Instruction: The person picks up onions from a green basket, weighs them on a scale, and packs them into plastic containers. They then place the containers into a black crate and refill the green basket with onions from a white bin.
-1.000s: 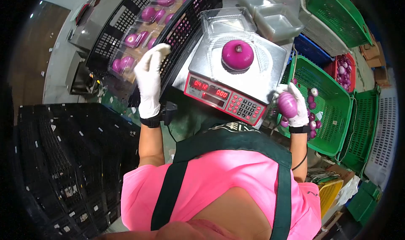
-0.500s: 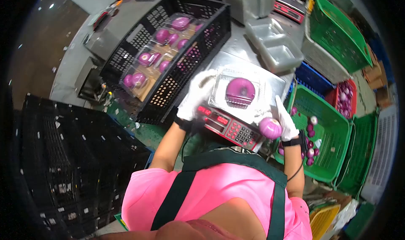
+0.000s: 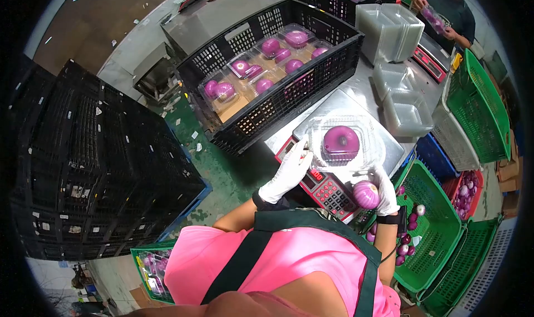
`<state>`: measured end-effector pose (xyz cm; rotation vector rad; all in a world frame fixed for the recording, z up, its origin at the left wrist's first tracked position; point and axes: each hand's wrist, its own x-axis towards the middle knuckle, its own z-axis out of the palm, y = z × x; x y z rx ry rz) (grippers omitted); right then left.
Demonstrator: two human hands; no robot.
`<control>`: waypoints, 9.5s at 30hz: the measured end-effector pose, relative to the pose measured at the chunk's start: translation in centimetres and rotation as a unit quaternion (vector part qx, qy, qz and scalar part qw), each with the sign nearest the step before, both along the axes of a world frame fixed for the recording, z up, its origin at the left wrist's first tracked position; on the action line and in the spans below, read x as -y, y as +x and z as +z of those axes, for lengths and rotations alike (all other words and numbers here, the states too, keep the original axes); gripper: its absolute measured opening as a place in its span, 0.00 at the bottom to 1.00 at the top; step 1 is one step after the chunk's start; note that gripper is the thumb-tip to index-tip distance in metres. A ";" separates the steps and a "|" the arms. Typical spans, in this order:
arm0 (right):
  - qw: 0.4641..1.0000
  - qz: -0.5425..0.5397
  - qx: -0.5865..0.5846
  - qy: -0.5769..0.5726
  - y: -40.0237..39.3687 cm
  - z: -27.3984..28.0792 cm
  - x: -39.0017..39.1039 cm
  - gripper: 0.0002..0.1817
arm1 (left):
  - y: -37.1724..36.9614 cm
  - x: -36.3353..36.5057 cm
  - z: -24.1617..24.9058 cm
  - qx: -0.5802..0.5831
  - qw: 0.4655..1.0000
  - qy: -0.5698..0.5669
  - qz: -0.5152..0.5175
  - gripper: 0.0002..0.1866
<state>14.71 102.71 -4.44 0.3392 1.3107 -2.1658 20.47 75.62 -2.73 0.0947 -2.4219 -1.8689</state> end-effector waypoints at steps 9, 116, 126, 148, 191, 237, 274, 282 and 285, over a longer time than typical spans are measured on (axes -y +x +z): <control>0.996 0.066 -0.056 -0.034 -1.1 -1.3 -0.3 0.09 | 1.4 0.5 -1.3 0.134 0.986 0.080 -0.056 0.13; 0.971 -0.053 -0.177 0.152 20.9 8.9 -13.8 0.24 | 3.3 -20.9 2.1 0.143 0.855 0.284 -0.410 0.29; 0.715 -0.406 -0.349 0.449 35.8 22.7 -37.9 0.15 | 5.8 -33.9 1.2 0.454 0.598 0.526 -0.401 0.37; 0.473 -0.092 -0.103 0.870 40.2 36.3 -92.8 0.41 | 15.6 -68.1 7.9 0.394 0.657 0.536 -0.356 0.37; 0.763 -0.399 -0.478 0.175 43.8 38.6 -79.8 0.27 | 14.2 -61.9 4.4 0.492 0.597 0.556 -0.305 0.38; 0.950 0.100 -0.110 0.276 1.2 1.7 -6.2 0.32 | -15.4 3.6 -0.5 0.215 0.889 0.399 -0.065 0.35; 0.802 -0.150 -0.514 0.265 -4.7 16.7 10.5 0.16 | -9.7 -3.3 7.4 0.155 0.597 0.749 -0.242 0.44; 0.863 -0.117 -0.449 0.202 -9.1 16.7 12.6 0.20 | -31.6 11.5 14.0 -0.079 0.858 0.486 -0.148 0.24; 0.889 -0.132 -0.374 0.228 -8.4 12.2 7.1 0.17 | -38.3 20.2 11.9 0.102 0.920 0.360 -0.116 0.19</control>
